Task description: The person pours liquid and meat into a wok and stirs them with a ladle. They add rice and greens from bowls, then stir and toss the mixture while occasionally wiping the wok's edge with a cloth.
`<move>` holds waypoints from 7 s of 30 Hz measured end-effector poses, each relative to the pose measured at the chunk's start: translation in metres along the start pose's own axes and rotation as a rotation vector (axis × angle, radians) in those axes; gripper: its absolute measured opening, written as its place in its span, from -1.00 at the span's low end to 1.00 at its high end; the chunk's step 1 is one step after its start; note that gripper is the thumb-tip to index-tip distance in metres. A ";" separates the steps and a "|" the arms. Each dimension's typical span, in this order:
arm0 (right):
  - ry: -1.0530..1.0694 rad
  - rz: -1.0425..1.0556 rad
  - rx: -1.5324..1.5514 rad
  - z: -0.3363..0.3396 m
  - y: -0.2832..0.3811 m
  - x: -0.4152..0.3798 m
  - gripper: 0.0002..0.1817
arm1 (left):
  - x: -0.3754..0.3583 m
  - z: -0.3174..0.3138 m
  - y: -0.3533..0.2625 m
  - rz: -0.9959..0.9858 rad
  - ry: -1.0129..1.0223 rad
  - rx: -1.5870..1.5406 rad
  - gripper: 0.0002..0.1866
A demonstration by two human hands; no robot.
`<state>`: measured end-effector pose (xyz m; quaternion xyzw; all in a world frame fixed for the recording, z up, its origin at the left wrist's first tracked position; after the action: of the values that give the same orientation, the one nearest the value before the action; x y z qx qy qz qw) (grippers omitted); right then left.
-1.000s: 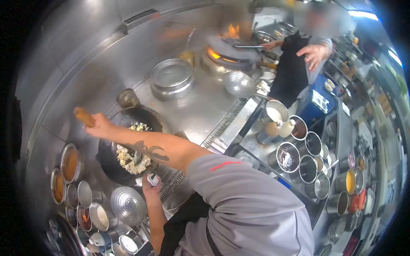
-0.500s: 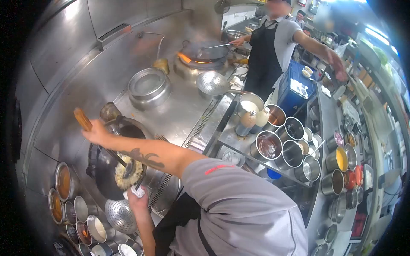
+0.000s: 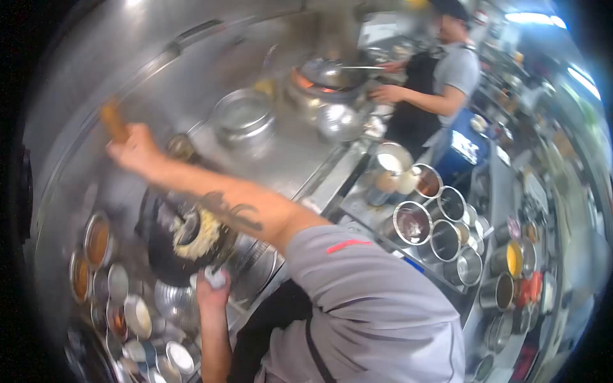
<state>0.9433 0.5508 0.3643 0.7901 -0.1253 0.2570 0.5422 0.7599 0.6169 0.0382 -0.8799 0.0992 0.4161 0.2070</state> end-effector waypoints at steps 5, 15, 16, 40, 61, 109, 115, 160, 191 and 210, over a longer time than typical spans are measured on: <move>0.012 -0.144 -0.106 0.030 -0.132 -0.022 -0.78 | 0.066 0.049 0.020 -0.182 0.180 -0.064 -0.86; 0.043 -0.015 0.105 0.016 -0.037 0.023 -0.79 | 0.107 0.019 -0.025 -0.166 0.009 -0.015 -0.84; 0.027 -0.050 0.014 0.016 -0.077 0.019 -0.81 | 0.116 0.019 -0.027 -0.178 0.022 -0.012 -0.84; 0.118 -0.190 0.156 -0.005 -0.180 0.055 -0.78 | 0.127 0.013 -0.017 -0.268 -0.172 -0.085 -0.75; 0.248 -0.280 0.150 -0.033 -0.183 0.010 -0.76 | 0.119 0.006 -0.018 -0.225 -0.132 -0.020 -0.76; 0.068 -0.114 -0.045 0.016 -0.065 0.056 -0.83 | 0.015 0.032 0.077 -0.140 -0.041 -0.021 -0.91; 0.117 0.043 0.159 0.034 -0.003 0.076 -0.78 | 0.078 0.011 -0.009 -0.258 -0.029 -0.059 -0.87; 0.005 -0.259 0.000 0.054 -0.150 -0.024 -0.77 | 0.123 0.014 -0.009 -0.150 0.030 -0.114 -0.91; 0.006 -0.142 -0.029 0.015 -0.117 -0.007 -0.76 | 0.068 0.047 0.049 -0.201 0.030 -0.086 -0.89; -0.023 -0.047 0.035 0.018 -0.131 0.016 -0.66 | 0.126 0.022 -0.024 -0.204 -0.001 -0.015 -0.86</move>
<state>1.0240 0.5856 0.2645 0.8052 -0.1084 0.2371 0.5325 0.8332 0.6475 -0.0653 -0.8867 0.0059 0.3939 0.2420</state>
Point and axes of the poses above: each hand's wrist, its own x-axis towards the middle knuckle, its own z-axis out of the back of the hand, y = z × x, the point moved 5 cm from there along x, towards the middle knuckle, and after that the axes turned 3 degrees about -y, right-handed, at the moved point
